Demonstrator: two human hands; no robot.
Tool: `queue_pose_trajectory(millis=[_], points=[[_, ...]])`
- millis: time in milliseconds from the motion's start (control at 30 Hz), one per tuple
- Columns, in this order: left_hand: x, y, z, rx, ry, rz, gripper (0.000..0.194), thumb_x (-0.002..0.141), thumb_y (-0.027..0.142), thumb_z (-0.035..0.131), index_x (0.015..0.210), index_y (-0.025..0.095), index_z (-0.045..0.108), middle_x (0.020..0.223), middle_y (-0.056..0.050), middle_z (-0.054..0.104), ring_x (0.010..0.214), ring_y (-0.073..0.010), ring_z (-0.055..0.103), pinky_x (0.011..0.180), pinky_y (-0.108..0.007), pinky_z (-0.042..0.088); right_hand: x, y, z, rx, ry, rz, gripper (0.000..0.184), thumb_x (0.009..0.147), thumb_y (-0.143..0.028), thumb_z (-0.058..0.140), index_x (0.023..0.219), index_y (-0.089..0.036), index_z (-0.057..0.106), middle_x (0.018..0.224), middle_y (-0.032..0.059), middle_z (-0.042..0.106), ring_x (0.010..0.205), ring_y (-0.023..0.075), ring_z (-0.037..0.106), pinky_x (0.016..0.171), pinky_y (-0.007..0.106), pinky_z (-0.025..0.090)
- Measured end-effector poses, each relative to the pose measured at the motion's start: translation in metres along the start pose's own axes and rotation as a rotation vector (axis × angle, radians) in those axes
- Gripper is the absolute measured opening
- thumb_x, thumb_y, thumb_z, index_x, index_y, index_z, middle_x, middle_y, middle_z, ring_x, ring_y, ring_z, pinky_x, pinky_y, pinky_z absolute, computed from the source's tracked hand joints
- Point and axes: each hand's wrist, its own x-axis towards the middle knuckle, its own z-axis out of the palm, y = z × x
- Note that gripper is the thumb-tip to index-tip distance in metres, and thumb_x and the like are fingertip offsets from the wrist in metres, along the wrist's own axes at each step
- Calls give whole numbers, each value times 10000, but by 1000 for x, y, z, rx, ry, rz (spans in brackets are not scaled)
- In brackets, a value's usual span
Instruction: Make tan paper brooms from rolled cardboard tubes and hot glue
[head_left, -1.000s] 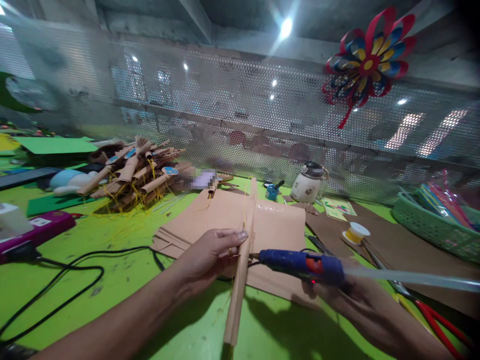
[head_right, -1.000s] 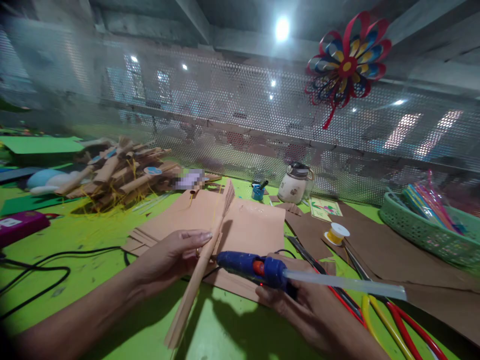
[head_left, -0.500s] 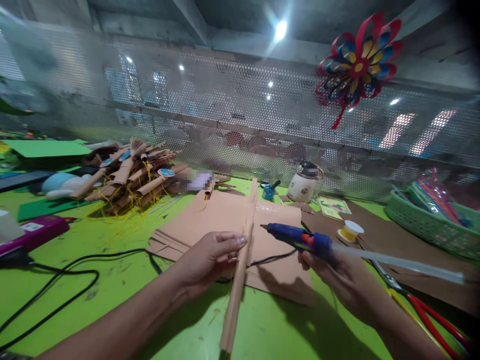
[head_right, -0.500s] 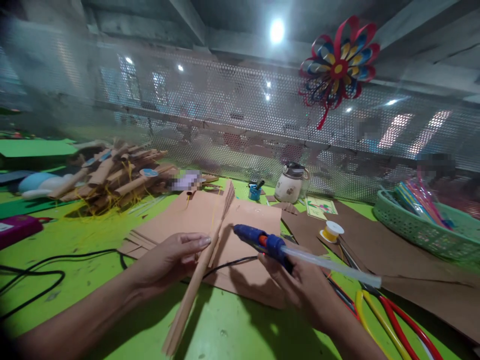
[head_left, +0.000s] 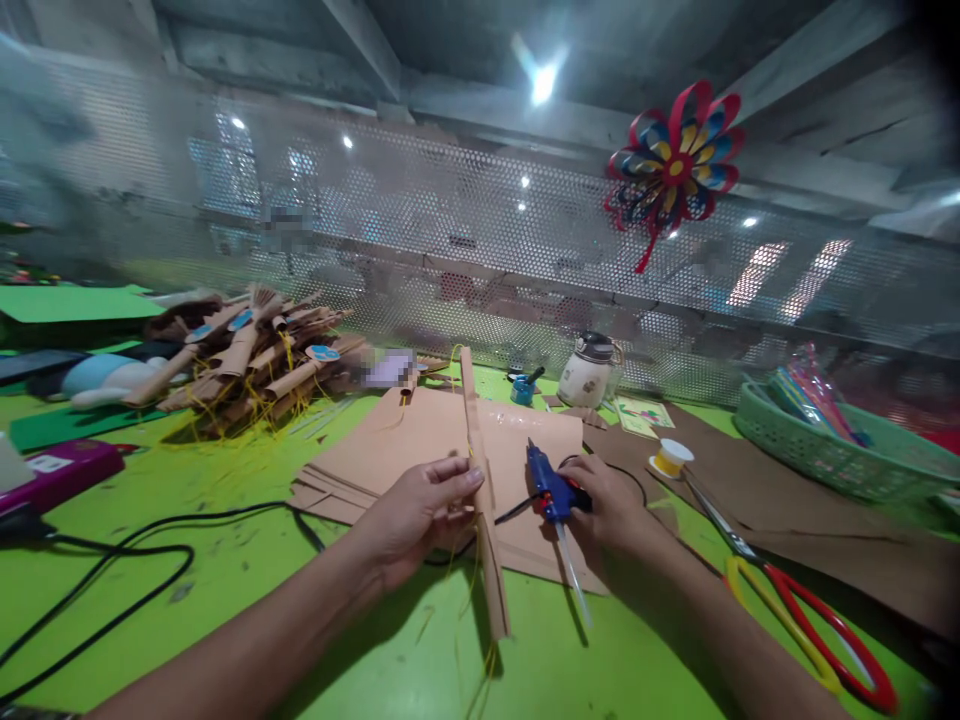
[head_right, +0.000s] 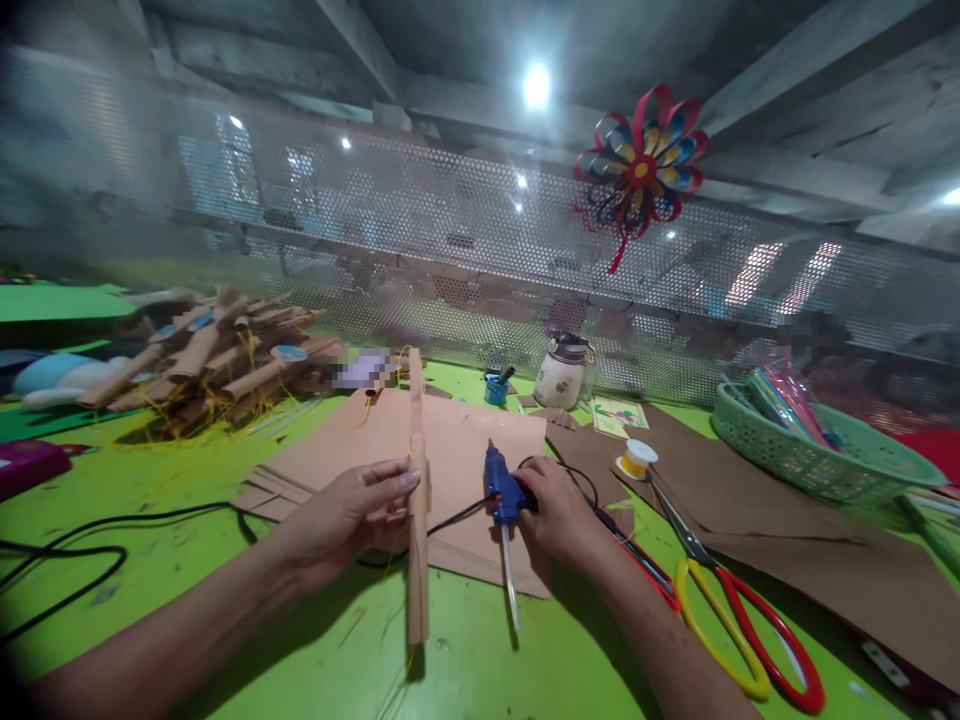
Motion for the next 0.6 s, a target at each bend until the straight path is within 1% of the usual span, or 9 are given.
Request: queue_pose_trajectory(millis=[67, 167, 300, 367, 433, 467, 533, 600], points=[[1, 0, -1, -17, 12, 12, 208, 665, 255, 768, 810, 128, 687, 811, -64, 653, 654, -112, 537, 676, -235, 437, 1, 4, 3, -5, -13, -11, 335, 713, -60, 564, 1014, -184, 642, 1022, 96, 578, 964, 241, 532, 849, 380, 440], [1, 0, -1, -27, 15, 21, 208, 659, 256, 775, 791, 122, 686, 781, -51, 646, 629, -97, 528, 647, -217, 427, 2, 11, 3, -29, -64, -14, 329, 723, -71, 578, 1029, -173, 642, 1065, 104, 578, 998, 242, 515, 876, 377, 428], [0, 1, 2, -15, 14, 13, 201, 668, 254, 772, 786, 120, 679, 759, -32, 627, 613, -80, 516, 601, -188, 412, 2, 17, -4, -68, -143, 13, 410, 713, -73, 598, 1104, -196, 622, 1117, 97, 580, 1043, 261, 492, 896, 412, 413], [-1, 2, 4, -29, 20, 12, 180, 676, 234, 767, 782, 121, 676, 729, -18, 609, 587, -70, 505, 569, -174, 406, 1, 16, -9, -91, -147, 35, 430, 715, -98, 620, 1132, -207, 613, 1147, 103, 566, 1064, 281, 481, 889, 442, 415], [-2, 3, 5, -51, 21, 15, 156, 678, 210, 763, 773, 124, 673, 705, -9, 600, 571, -66, 505, 554, -169, 412, 0, 10, -16, -107, -97, 44, 406, 733, -134, 631, 1131, -210, 615, 1152, 114, 559, 1073, 297, 478, 880, 467, 419], [-3, 3, 5, -60, 20, 15, 148, 678, 200, 762, 772, 127, 673, 698, -6, 600, 567, -66, 509, 555, -169, 419, 0, 5, -19, -104, -49, 38, 375, 748, -146, 625, 1119, -205, 621, 1137, 120, 562, 1066, 299, 485, 876, 473, 423], [-4, 4, 6, -67, 8, 9, 143, 685, 190, 756, 788, 135, 673, 702, -4, 609, 575, -68, 527, 562, -169, 436, -1, -8, -24, -57, 76, 3, 281, 792, -168, 592, 1068, -191, 637, 1071, 126, 580, 1029, 289, 511, 864, 466, 436], [-5, 5, 8, -71, -17, 7, 142, 694, 187, 748, 803, 135, 673, 707, -6, 620, 574, -65, 536, 554, -164, 439, -3, -26, -28, 55, 195, -33, 170, 836, -188, 548, 971, -183, 652, 962, 111, 600, 940, 259, 548, 816, 431, 460]])
